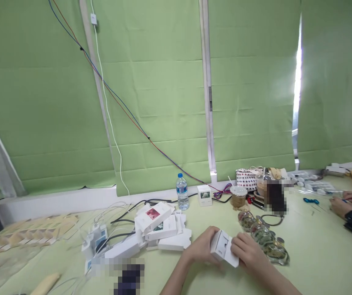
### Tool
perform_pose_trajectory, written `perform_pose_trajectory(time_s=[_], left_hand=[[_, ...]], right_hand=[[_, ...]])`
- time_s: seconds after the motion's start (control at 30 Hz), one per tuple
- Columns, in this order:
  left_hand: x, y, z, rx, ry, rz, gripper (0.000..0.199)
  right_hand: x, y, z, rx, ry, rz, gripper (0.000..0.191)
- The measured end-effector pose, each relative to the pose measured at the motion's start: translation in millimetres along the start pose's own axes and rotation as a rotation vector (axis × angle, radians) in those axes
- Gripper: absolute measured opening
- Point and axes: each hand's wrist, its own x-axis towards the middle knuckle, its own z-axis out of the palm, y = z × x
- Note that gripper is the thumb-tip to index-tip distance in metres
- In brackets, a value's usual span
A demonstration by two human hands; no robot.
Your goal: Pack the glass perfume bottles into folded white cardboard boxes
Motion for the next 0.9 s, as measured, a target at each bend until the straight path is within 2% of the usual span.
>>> perform_pose_trajectory(time_s=[0.03,0.1,0.17,0.27,0.33,0.4,0.53,0.73,0.9], left_hand=[[-3,2,1.0,0.001,0.016,-0.008,0.094],[-7,9,3.6,0.034,0.048,-0.025,0.092],[-11,20,8.4,0.155,0.098,-0.056,0.09],[-13,37,20.0,0.523,0.171,-0.086,0.075],[-13,45,28.1,0.747,0.187,-0.086,0.058],[-11,50,33.8,0.847,0.178,-0.086,0.049],[-6,51,37.2,0.866,0.158,-0.106,0.058],[-12,49,34.5,0.854,0.134,-0.212,0.081],[-27,53,20.8,0.824,0.003,-0.288,0.085]], right_hand=[[-7,-2,1,0.088,-0.018,0.007,0.011],[-14,-10,1,0.346,-0.041,0.091,0.021],[-15,-19,3,0.607,0.008,0.325,0.036],[-8,-30,14,0.922,0.139,0.728,0.046],[-4,-34,23,1.09,0.174,0.895,0.052],[-3,-36,30,1.204,0.184,0.994,0.054],[-3,-38,29,1.267,0.227,1.059,0.046],[-3,-37,21,1.275,0.335,0.978,0.039],[-20,-30,19,1.245,0.309,1.021,0.036]])
